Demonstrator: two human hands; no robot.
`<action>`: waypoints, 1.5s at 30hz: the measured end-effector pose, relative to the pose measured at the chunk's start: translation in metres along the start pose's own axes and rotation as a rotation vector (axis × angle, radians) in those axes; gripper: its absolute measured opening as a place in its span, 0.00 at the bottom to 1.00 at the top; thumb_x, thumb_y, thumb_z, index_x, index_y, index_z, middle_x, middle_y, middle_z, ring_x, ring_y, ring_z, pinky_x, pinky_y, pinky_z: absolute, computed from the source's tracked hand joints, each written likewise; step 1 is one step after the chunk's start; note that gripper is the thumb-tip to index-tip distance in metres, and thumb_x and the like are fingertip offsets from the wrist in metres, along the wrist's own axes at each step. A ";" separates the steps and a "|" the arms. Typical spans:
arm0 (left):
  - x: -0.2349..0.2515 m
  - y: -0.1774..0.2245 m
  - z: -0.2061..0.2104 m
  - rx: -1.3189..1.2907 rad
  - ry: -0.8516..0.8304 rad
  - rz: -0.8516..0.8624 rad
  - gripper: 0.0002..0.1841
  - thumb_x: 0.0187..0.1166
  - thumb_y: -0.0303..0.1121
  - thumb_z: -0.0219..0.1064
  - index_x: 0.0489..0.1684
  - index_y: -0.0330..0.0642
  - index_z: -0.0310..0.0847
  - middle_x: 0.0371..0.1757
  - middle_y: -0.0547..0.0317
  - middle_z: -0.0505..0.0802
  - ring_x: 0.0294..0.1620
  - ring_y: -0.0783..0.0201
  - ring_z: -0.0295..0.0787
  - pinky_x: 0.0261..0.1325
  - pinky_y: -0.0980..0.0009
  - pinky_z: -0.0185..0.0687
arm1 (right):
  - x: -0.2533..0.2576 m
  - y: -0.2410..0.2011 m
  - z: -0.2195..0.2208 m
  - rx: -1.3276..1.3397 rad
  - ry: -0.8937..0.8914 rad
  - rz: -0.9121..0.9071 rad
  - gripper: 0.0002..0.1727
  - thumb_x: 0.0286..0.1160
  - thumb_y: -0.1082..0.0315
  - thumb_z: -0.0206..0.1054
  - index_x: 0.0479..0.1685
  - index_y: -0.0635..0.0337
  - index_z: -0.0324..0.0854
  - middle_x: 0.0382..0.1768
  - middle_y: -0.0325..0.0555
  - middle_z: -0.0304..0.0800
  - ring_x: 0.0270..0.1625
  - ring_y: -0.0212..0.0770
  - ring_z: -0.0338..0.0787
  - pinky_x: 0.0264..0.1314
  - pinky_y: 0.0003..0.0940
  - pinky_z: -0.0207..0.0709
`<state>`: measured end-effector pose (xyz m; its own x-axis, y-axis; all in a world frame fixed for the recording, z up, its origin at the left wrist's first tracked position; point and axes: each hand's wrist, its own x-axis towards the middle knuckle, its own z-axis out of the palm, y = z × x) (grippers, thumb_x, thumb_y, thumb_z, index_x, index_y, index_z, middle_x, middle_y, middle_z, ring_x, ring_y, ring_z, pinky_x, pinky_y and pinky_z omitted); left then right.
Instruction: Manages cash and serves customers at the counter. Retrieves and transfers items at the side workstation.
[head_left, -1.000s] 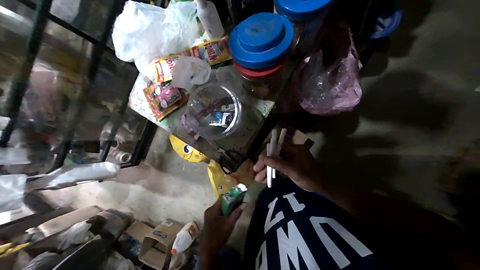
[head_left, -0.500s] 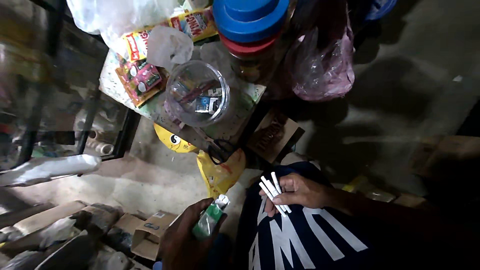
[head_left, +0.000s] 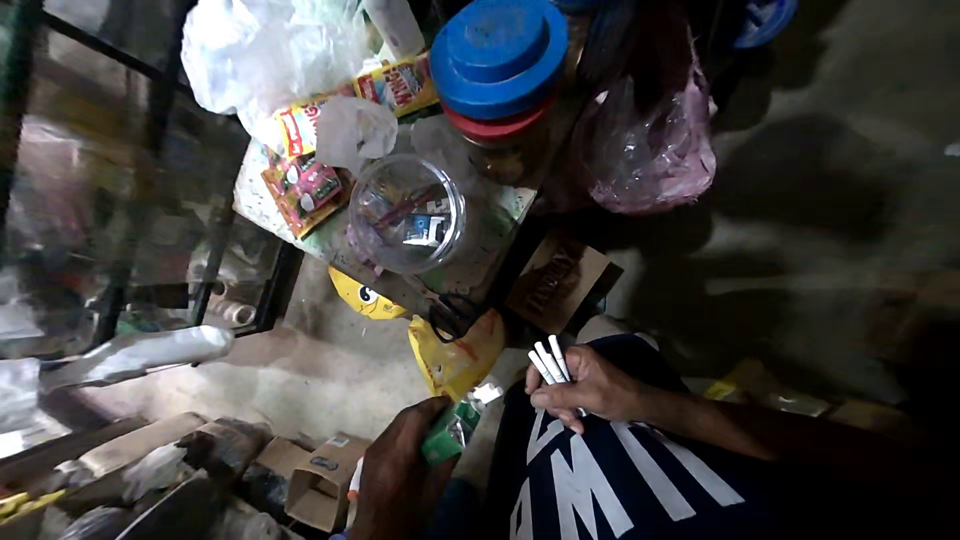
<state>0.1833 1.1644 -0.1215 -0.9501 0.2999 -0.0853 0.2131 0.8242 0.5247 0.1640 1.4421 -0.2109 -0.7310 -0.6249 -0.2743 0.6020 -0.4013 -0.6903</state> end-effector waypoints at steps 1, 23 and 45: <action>0.000 0.001 0.005 -0.049 -0.005 -0.003 0.21 0.70 0.43 0.76 0.55 0.39 0.87 0.45 0.54 0.96 0.43 0.73 0.92 0.50 0.79 0.87 | 0.001 -0.002 0.003 -0.006 0.017 -0.014 0.05 0.76 0.69 0.71 0.46 0.55 0.85 0.17 0.27 0.83 0.16 0.22 0.81 0.18 0.19 0.78; 0.012 0.008 0.046 -0.472 0.056 -0.034 0.17 0.71 0.37 0.79 0.49 0.34 0.87 0.43 0.59 0.97 0.45 0.80 0.93 0.53 0.82 0.89 | 0.030 -0.025 0.024 -0.099 0.100 -0.287 0.10 0.70 0.75 0.75 0.49 0.62 0.90 0.39 0.29 0.95 0.22 0.12 0.78 0.21 0.10 0.71; 0.026 0.002 0.004 -0.225 0.023 -0.019 0.19 0.73 0.41 0.77 0.53 0.36 0.87 0.43 0.59 0.96 0.44 0.82 0.91 0.52 0.85 0.86 | 0.012 -0.025 0.005 0.209 0.247 -0.126 0.10 0.78 0.59 0.71 0.49 0.52 0.83 0.18 0.28 0.78 0.17 0.27 0.80 0.21 0.25 0.81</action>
<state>0.1605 1.1761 -0.1261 -0.9589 0.2723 -0.0793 0.1412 0.7010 0.6990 0.1423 1.4413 -0.1936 -0.8441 -0.3912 -0.3667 0.5362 -0.6093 -0.5842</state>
